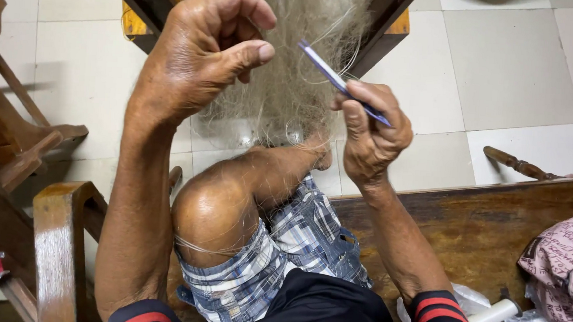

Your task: Repairing a fine-mesh fishing net using a netting needle

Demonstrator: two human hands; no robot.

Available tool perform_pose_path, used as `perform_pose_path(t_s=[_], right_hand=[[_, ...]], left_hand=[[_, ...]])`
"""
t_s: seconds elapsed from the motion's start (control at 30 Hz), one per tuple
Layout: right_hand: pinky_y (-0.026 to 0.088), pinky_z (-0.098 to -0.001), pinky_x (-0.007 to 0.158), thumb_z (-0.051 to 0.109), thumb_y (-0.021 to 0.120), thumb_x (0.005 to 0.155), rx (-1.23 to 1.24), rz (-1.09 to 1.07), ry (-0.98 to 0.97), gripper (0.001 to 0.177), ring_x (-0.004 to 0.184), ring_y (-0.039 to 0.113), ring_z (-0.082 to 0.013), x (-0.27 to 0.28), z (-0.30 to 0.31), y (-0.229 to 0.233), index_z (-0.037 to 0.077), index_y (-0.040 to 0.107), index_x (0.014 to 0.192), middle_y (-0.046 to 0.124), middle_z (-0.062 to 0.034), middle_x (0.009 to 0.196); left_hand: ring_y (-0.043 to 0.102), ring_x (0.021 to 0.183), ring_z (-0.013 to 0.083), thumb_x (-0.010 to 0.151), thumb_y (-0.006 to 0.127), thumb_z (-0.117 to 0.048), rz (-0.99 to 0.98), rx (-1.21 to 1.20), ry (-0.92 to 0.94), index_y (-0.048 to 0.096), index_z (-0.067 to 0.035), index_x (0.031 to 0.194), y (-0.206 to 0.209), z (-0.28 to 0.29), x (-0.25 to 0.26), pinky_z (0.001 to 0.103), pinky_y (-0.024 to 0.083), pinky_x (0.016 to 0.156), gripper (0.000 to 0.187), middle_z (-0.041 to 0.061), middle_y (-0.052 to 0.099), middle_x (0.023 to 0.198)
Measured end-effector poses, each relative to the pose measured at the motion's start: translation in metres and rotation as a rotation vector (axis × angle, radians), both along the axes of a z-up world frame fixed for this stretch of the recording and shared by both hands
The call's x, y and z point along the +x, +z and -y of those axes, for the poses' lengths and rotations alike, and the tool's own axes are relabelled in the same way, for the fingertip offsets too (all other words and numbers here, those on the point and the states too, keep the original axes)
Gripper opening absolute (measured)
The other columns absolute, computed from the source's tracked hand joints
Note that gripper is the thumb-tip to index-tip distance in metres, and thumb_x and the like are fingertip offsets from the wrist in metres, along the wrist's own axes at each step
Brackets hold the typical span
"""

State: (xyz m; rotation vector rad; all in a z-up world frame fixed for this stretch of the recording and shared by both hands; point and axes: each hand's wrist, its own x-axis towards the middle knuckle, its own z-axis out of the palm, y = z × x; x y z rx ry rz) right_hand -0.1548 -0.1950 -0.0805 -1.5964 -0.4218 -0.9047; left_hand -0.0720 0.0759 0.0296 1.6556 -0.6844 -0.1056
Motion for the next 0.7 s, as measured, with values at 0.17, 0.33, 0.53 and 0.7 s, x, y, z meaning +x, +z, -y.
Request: perform_pose_path(t_s=[0.17, 0.33, 0.53, 0.7], right_hand=[[0.077, -0.0413, 0.083, 0.019, 0.073, 0.125, -0.062, 0.034, -0.019, 0.024, 0.09, 0.085, -0.0352, -0.016, 0.013, 0.002, -0.004, 0.074, 0.134, 0.077, -0.0265, 0.115], [0.073, -0.0423, 0.083, 0.018, 0.073, 0.124, -0.233, 0.072, -0.093, 0.025, 0.089, 0.087, -0.0376, -0.029, 0.021, 0.004, -0.005, 0.076, 0.13, 0.08, -0.0267, 0.114], [0.068, -0.046, 0.087, 0.012, 0.073, 0.123, -0.345, 0.15, -0.044, 0.022, 0.094, 0.082, -0.0392, -0.036, 0.023, 0.011, -0.009, 0.076, 0.129, 0.082, -0.0275, 0.106], [0.068, -0.048, 0.087, 0.011, 0.071, 0.123, -0.366, 0.181, 0.008, 0.023, 0.093, 0.082, -0.0417, -0.03, 0.022, 0.024, -0.011, 0.076, 0.125, 0.081, -0.0285, 0.104]], left_hand=[[0.064, 0.082, 0.0065, 0.12, 0.087, 0.005, 0.095, 0.048, 0.104, 0.073, -0.008, 0.125, 0.0, 0.008, -0.017, 0.022, 0.057, 0.07, 0.019, 0.0, 0.07, 0.106], [0.071, 0.092, 0.0128, 0.118, 0.093, 0.009, 0.408, 0.153, 0.195, 0.08, -0.001, 0.118, -0.005, 0.013, -0.028, 0.028, 0.059, 0.081, 0.017, 0.004, 0.078, 0.104], [0.073, 0.084, 0.0259, 0.116, 0.088, 0.0, 0.59, 0.402, 0.295, 0.082, -0.004, 0.111, -0.024, 0.016, -0.026, 0.043, 0.057, 0.081, 0.009, 0.009, 0.079, 0.096], [0.062, 0.079, 0.0178, 0.12, 0.08, -0.005, 0.482, 0.212, 0.319, 0.076, -0.008, 0.108, -0.03, 0.015, -0.025, 0.038, 0.049, 0.076, 0.013, 0.001, 0.07, 0.092]])
